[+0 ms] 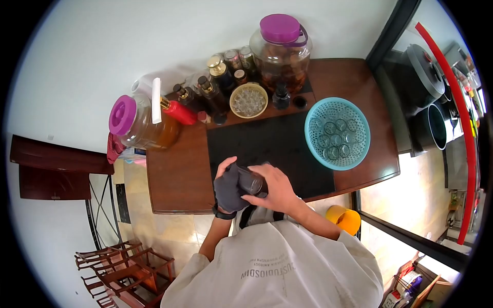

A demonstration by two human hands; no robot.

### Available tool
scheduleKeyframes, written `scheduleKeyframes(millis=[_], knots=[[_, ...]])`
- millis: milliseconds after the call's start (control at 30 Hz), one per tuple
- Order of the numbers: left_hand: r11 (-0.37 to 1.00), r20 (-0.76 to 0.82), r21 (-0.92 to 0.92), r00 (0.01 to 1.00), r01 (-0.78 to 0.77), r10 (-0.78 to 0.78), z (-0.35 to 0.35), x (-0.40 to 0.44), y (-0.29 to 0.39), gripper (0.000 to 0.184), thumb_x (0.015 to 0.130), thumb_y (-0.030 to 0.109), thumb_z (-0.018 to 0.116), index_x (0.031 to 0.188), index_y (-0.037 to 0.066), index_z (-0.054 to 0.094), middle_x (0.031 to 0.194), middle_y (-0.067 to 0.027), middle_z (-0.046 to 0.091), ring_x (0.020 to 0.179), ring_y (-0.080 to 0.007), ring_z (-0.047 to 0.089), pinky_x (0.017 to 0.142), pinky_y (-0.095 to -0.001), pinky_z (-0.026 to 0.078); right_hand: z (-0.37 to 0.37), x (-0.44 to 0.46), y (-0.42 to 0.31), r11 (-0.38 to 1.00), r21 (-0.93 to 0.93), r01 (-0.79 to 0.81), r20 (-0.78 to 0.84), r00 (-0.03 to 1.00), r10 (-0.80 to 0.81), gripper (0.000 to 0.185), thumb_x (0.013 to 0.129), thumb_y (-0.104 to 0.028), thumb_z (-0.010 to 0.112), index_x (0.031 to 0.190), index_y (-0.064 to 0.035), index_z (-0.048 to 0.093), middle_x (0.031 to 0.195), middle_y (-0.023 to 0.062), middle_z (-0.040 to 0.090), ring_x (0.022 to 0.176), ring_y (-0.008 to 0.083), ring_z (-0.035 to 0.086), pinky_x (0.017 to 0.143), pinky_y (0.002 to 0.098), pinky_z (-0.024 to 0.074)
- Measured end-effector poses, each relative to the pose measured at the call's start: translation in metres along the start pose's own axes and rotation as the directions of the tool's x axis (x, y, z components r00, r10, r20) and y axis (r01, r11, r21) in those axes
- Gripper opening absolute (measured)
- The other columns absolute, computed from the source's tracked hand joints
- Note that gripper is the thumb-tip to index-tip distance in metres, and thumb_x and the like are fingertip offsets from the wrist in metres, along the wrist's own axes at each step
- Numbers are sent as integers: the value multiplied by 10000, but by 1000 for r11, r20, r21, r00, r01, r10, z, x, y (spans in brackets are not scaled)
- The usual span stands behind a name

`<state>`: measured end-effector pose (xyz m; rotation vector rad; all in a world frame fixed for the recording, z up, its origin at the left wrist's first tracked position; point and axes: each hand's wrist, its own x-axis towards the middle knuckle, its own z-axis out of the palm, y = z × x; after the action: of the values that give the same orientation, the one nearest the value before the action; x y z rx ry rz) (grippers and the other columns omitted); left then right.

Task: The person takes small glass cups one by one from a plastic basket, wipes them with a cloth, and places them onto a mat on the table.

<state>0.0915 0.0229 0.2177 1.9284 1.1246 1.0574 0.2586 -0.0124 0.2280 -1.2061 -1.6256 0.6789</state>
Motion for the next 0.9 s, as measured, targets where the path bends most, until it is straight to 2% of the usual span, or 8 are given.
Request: scheduleKeyframes(millis=[100,300,400,500,567,600,667,900], knots=[[980,29,172,995,-101,97,-5,4,12,416,709,94,703,1082,-42,581,1205,-126,547,817,-202,642,738,-291,513,1,-2,7,970,-132,206,-11,978,-209,615,657,-334,818,1093,-24,514,864,93,628,761,278,604,720,355,466],[983,-23,135,992,-124,128,2,1,18,463,689,129,718,1095,-39,572,1212,-129,544,799,-214,649,733,-309,509,9,-15,6,999,-38,-38,-58,998,36,563,669,-320,812,1062,-39,524,868,111,626,769,290,606,716,361,462],[990,-98,-142,995,-3,-11,7,1,11,413,758,160,681,1105,-30,565,1216,-116,549,817,-197,633,718,-297,504,9,-10,1,989,-64,-134,-17,991,133,532,685,-312,805,1051,-48,524,891,107,625,752,293,606,708,356,459],[811,-23,-461,908,361,-418,1,3,6,304,863,143,587,1121,-15,564,1149,-96,589,821,-153,605,718,-261,491,6,-2,1,997,-57,60,-52,997,-63,525,702,-314,797,1061,-49,520,925,110,623,737,303,605,710,360,461],[986,-14,144,996,-86,89,-4,7,17,270,908,127,537,1145,2,563,1092,-77,600,809,-107,573,726,-230,472,5,-6,5,972,-155,175,-17,984,-180,532,713,-315,792,1075,-46,510,968,116,624,745,322,608,738,376,468],[986,-14,143,996,-86,89,-4,7,19,270,908,127,537,1145,2,563,1092,-77,600,809,-107,573,726,-230,472,5,-7,5,972,-156,174,-17,984,-179,532,713,-315,792,1075,-46,510,968,116,624,745,322,608,738,376,468],[857,10,-442,957,265,-291,-1,5,23,293,890,140,568,1151,7,564,1042,-65,598,824,-92,567,741,-229,463,5,-11,3,995,-99,1,38,999,2,544,714,-321,789,1086,-43,506,985,123,629,770,320,617,744,376,471],[862,31,-428,958,272,-287,0,8,24,383,871,142,601,1227,27,523,974,-32,578,824,-87,533,738,-231,456,7,-10,1,982,70,-175,-27,984,177,532,726,-326,775,1091,-37,516,967,136,633,788,308,627,715,362,475]])
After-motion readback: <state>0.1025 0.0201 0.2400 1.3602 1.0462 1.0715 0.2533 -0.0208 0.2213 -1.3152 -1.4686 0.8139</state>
